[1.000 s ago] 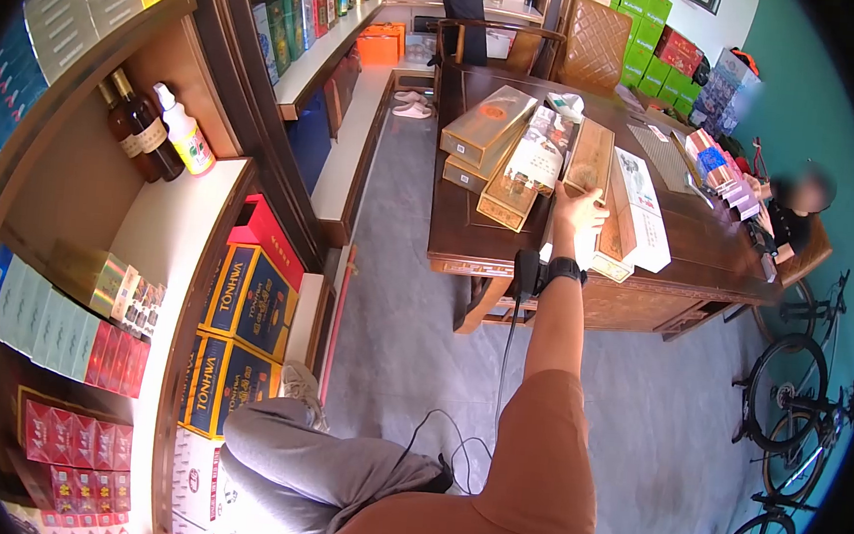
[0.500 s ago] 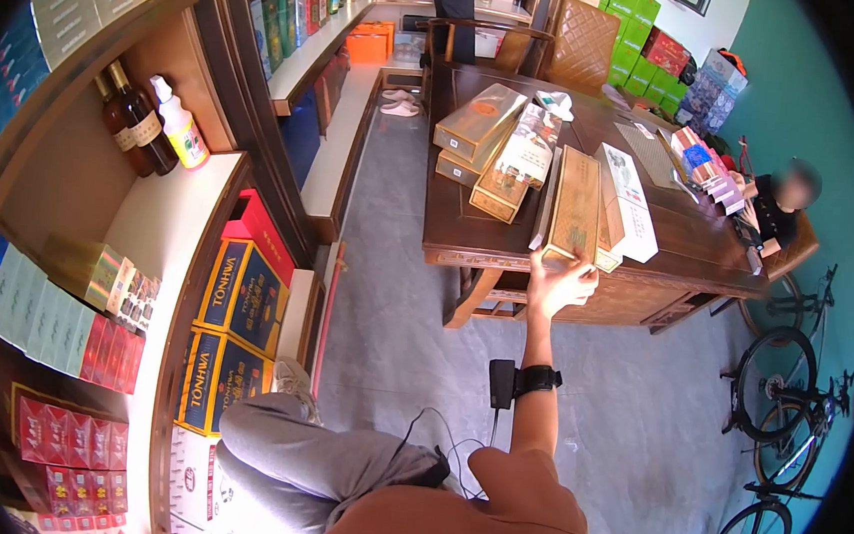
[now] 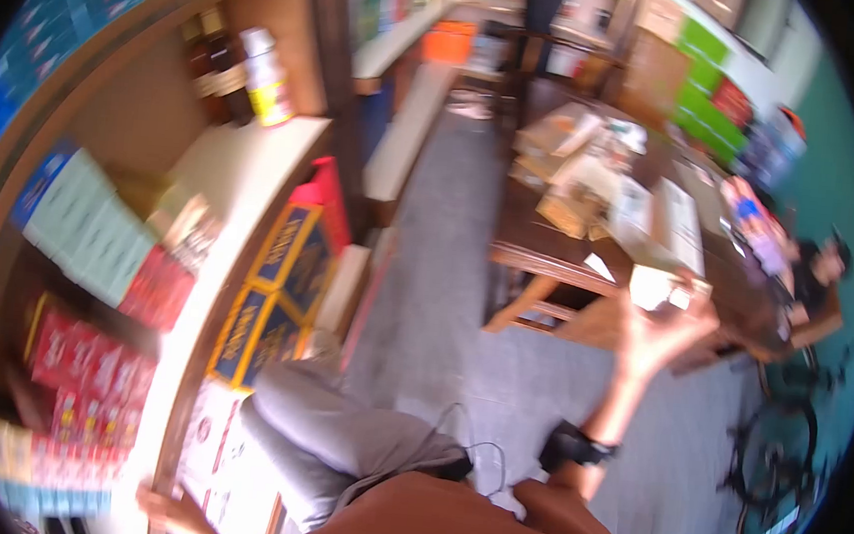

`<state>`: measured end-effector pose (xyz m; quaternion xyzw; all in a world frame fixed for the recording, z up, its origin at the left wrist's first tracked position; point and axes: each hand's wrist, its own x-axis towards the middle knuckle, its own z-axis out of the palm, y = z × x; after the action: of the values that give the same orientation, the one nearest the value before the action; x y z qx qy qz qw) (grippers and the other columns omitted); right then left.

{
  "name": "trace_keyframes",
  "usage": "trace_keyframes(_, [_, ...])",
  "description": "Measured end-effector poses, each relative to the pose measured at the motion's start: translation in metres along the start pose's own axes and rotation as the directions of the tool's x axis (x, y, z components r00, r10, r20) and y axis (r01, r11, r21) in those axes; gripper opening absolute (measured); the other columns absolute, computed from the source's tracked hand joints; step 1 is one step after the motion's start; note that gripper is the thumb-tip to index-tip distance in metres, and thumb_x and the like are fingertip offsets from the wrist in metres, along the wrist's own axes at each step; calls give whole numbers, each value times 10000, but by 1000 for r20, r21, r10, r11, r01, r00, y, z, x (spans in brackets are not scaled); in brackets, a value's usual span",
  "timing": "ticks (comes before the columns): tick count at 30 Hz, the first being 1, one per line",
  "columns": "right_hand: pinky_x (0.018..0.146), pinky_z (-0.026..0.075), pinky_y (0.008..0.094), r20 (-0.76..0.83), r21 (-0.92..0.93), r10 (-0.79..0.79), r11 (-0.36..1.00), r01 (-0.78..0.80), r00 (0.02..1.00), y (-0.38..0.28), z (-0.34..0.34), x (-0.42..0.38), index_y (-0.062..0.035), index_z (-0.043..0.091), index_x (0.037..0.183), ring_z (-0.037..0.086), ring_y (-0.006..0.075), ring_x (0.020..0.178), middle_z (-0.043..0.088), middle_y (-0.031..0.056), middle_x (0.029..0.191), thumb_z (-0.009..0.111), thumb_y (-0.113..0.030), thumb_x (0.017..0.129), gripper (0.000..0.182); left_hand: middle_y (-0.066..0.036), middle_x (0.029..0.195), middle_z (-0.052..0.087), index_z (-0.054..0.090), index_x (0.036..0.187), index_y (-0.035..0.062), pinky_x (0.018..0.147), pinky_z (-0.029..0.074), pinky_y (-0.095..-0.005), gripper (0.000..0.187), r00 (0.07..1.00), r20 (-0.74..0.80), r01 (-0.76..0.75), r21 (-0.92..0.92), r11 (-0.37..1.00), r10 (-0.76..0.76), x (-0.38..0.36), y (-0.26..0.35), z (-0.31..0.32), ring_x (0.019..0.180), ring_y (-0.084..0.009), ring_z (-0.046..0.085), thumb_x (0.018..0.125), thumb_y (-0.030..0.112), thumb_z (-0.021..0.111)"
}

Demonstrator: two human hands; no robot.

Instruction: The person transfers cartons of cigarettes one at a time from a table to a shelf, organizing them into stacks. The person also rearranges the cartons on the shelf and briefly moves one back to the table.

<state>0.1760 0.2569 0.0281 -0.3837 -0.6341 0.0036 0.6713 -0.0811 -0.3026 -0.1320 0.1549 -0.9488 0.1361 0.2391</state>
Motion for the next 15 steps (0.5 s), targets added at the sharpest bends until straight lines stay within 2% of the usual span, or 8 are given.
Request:
trace_keyframes(1, [870,364,362,88,-163,-68,983,82,994,-2,-14,7,-2,477,1057,449,234,977,447,123,987,681,-17,526,569,-184,1191,412,381,1202,17,890,345,-436,614,973,-220,-67,25,997,71,-4,0,10,1132,-313,375,789,462,463])
trace_keyframes(2, [901,342,350,210,-99,-26,994,48,977,-7,-28,15,0,480,1064,441,231,1018,446,117,1058,659,-18,557,539,-175,1251,360,365,1212,19,943,285,-459,626,968,-247,-56,-37,998,45,-7,1,13,1175,-332,321,747,405,528])
trace_keyframes(4, [933,306,348,432,53,-116,993,103,894,-8,-54,17,-16,448,1146,413,235,1071,419,105,1113,650,-123,622,572,-186,1275,328,321,1254,11,996,184,-469,761,995,-56,70,-245,967,-86,-3,11,-7,1227,-339,227,628,288,652])
trace_keyframes(5, [928,303,365,533,151,-193,980,133,824,-10,-56,15,-21,443,1153,412,244,1062,421,105,1095,664,-164,626,590,-200,1294,293,286,1275,4,999,171,-471,816,991,-113,48,-197,979,-71,-4,12,-2,1228,-344,218,599,238,678])
trace_keyframes(7, [910,297,393,616,308,-326,938,161,717,0,-48,-2,-23,432,1147,399,259,1048,419,116,1064,673,-348,622,662,-222,1309,258,258,1287,-2,1001,173,-475,803,996,6,88,-253,963,-90,-2,11,-14,1230,-352,215,631,249,648])
trace_keyframes(10, [923,277,350,719,493,-308,858,-144,623,-17,-9,-48,-12,442,1080,388,219,1065,433,103,1075,620,-453,564,702,-253,1306,244,248,1287,-11,1007,171,-474,744,997,23,76,-179,981,-73,-3,6,-9,1233,-369,208,683,270,579])
trace_keyframes(12, [907,308,385,740,662,-523,452,-598,423,-59,28,-75,-46,385,1078,400,259,1067,406,152,1127,688,-500,547,761,-264,1300,243,261,1279,-18,1010,174,-469,707,998,40,63,-149,987,-57,-5,5,-11,1229,-380,208,699,268,547])
trace_keyframes(15, [938,292,403,749,487,-610,239,-840,260,-135,46,-104,-65,359,1075,325,286,1154,347,221,1198,665,-439,613,668,-270,1287,265,270,1269,-25,998,192,-482,688,999,-9,46,-171,984,-48,-6,3,-8,1219,-389,228,693,235,539])
